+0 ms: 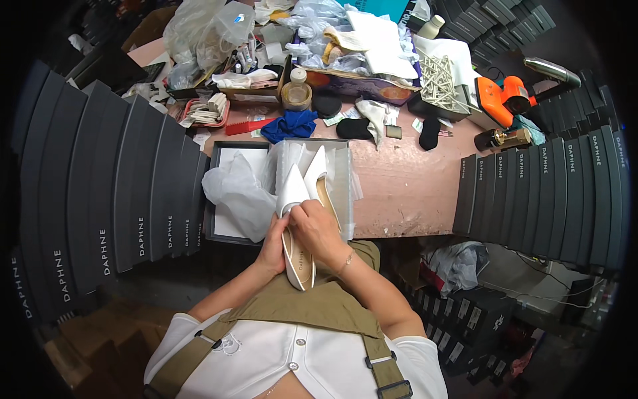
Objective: Inspecting and packing high-heeled shoes into boxes.
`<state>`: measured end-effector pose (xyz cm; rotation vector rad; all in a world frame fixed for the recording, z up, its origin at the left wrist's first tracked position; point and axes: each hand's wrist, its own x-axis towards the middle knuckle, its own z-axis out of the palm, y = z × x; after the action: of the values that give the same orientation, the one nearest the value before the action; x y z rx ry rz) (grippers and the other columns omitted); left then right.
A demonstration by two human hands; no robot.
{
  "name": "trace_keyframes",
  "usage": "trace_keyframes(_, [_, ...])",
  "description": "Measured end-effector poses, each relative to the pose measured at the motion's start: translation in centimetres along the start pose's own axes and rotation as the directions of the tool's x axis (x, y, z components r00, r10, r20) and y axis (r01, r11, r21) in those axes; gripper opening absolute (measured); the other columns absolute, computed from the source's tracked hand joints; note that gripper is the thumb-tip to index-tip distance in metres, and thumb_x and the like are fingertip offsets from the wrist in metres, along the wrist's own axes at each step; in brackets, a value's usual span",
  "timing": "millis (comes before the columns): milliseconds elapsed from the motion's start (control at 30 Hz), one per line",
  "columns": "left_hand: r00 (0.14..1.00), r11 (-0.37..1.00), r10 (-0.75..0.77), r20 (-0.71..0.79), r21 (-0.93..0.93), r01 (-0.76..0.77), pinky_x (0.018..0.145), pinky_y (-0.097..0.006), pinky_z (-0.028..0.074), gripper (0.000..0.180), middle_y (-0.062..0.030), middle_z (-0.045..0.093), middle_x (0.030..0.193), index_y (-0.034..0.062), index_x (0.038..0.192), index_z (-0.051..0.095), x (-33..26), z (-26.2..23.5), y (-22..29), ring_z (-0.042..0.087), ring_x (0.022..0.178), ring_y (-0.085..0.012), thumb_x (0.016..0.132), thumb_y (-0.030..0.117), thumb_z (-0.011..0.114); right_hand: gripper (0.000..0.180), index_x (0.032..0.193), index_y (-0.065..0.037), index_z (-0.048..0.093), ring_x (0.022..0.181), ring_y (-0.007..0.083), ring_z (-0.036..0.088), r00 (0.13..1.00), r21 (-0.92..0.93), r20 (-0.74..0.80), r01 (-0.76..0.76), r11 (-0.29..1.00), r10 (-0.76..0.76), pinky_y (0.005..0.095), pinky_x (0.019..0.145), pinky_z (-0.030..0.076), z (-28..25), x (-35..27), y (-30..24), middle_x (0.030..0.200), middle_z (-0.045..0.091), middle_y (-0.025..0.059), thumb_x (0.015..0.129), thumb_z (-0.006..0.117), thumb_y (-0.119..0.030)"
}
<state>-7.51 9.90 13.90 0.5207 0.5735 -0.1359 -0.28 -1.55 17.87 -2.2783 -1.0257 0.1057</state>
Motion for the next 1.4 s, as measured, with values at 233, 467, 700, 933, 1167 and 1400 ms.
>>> trace_keyframes(233, [0.988, 0.996, 0.037, 0.148, 0.076, -0.049, 0.089, -0.037, 0.049, 0.06, -0.0166, 0.043, 0.13, 0.0155, 0.147, 0.004, -0.9, 1.4, 1.6, 0.054, 0.11, -0.0243, 0.099, 0.02, 0.039, 0.057, 0.112, -0.001, 0.054, 0.089, 0.0358, 0.057, 0.978, 0.154, -0.103, -0.164, 0.974, 0.181, 0.0389, 0.077, 0.048, -1.8, -0.1, 0.5, 0.097, 0.059, 0.0179, 0.065, 0.08, -0.016])
trace_keyframes(467, [0.987, 0.975, 0.073, 0.146, 0.198, -0.102, 0.093, -0.03, 0.043, 0.058, -0.0139, 0.043, 0.127, 0.0089, 0.146, 0.009, -0.8, 2.4, 0.8, 0.048, 0.113, -0.0194, 0.1, 0.025, 0.041, 0.086, 0.139, 0.006, 0.029, 0.098, 0.0419, 0.058, 0.973, 0.257, -0.081, -0.19, 0.948, 0.217, 0.0417, 0.083, 0.048, -0.9, -0.7, 1.8, 0.106, 0.057, 0.0273, 0.072, 0.077, -0.015])
trace_keyframes(700, [0.973, 0.885, 0.128, 0.191, 0.421, -0.199, 0.094, -0.03, 0.043, 0.057, -0.0136, 0.048, 0.124, -0.0011, 0.14, 0.025, 1.0, 1.1, 0.9, 0.05, 0.111, -0.0173, 0.097, 0.021, 0.053, 0.081, 0.136, 0.005, 0.031, 0.092, 0.0408, 0.058, 0.958, 0.283, 0.027, -0.281, 0.917, 0.286, 0.0431, 0.078, 0.048, -2.5, -0.7, 2.2, 0.101, 0.058, 0.0262, 0.071, 0.076, -0.013])
trace_keyframes(933, [0.928, 0.655, 0.233, 0.291, 0.658, -0.371, 0.09, -0.03, 0.046, 0.055, -0.0156, 0.053, 0.122, -0.0026, 0.139, 0.03, 1.6, 1.7, 1.9, 0.055, 0.107, -0.0173, 0.095, 0.019, 0.056, 0.068, 0.13, 0.003, 0.038, 0.094, 0.0401, 0.06, 0.966, 0.331, 0.014, -0.247, 0.911, 0.256, 0.0436, 0.077, 0.049, -3.9, 0.0, 2.1, 0.101, 0.06, 0.0242, 0.074, 0.074, -0.012])
trace_keyframes(1167, [0.914, 0.538, 0.331, 0.235, 0.749, -0.388, 0.089, -0.034, 0.046, 0.051, -0.0202, 0.054, 0.121, -0.0018, 0.134, 0.035, 2.0, 3.4, 1.2, 0.056, 0.108, -0.0242, 0.095, 0.023, 0.056, 0.06, 0.132, 0.001, 0.041, 0.096, 0.0337, 0.062, 0.95, 0.337, -0.067, -0.266, 0.903, 0.305, 0.0366, 0.08, 0.05, -1.9, -0.8, 3.9, 0.106, 0.061, 0.0199, 0.079, 0.069, -0.006])
trace_keyframes(1400, [0.84, 0.289, 0.356, 0.409, 0.807, -0.515, 0.094, -0.036, 0.042, 0.053, -0.021, 0.052, 0.121, -0.002, 0.135, 0.033, 0.5, 5.5, 2.3, 0.053, 0.111, -0.0268, 0.094, 0.023, 0.055, 0.058, 0.126, -0.001, 0.045, 0.09, 0.0362, 0.064, 0.916, 0.487, -0.186, -0.228, 0.843, 0.355, 0.0388, 0.076, 0.051, -2.7, -0.6, 2.8, 0.099, 0.063, 0.0211, 0.074, 0.071, -0.01])
